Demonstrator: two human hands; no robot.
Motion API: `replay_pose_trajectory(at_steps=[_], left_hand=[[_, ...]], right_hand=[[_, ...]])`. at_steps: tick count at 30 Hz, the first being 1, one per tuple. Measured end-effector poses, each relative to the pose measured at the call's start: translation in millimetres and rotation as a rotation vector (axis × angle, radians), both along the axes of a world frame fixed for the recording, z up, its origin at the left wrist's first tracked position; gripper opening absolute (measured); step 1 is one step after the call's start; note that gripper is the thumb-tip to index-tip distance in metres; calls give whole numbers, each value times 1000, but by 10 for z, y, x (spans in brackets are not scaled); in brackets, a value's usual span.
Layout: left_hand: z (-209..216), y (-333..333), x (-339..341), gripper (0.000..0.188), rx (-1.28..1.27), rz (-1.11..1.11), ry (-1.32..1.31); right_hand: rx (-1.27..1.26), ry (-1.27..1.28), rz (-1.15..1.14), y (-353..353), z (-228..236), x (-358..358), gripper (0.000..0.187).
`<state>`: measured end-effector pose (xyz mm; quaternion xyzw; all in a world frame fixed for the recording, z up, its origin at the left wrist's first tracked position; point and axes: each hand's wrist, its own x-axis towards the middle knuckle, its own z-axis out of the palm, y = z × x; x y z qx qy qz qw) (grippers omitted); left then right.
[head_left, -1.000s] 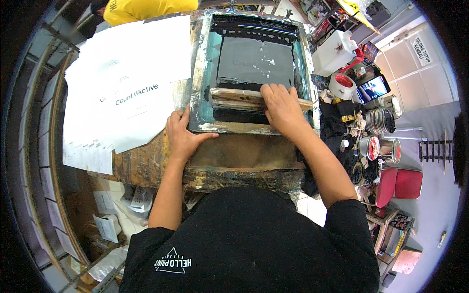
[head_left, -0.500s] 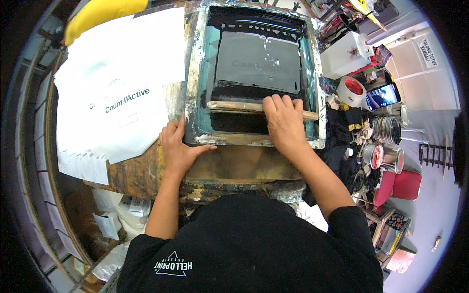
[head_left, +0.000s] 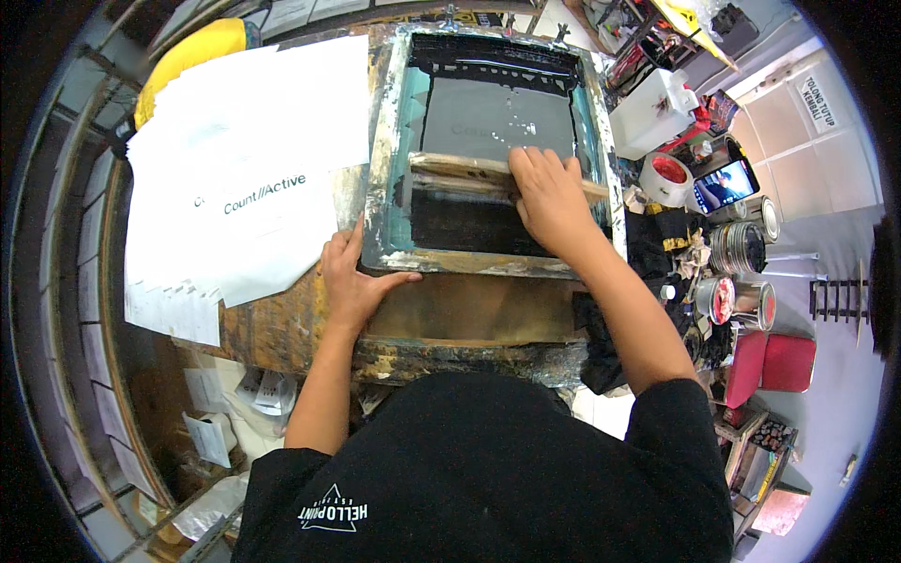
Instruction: The person performs screen printing on sheets of paper by placing a sheet under a frame and using a squeegee to spread black ink across the mesh.
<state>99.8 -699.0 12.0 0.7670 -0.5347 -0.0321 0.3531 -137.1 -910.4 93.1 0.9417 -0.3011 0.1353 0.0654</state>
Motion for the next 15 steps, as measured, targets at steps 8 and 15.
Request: replay_pose_trajectory(at_steps=[8, 15], left_hand=[[191, -95, -234, 97, -451, -39, 634], [893, -922, 217, 71, -885, -191, 562]], right_hand=[[2, -96, -82, 776, 533, -128, 42], [-435, -357, -35, 109, 1449, 102, 42]])
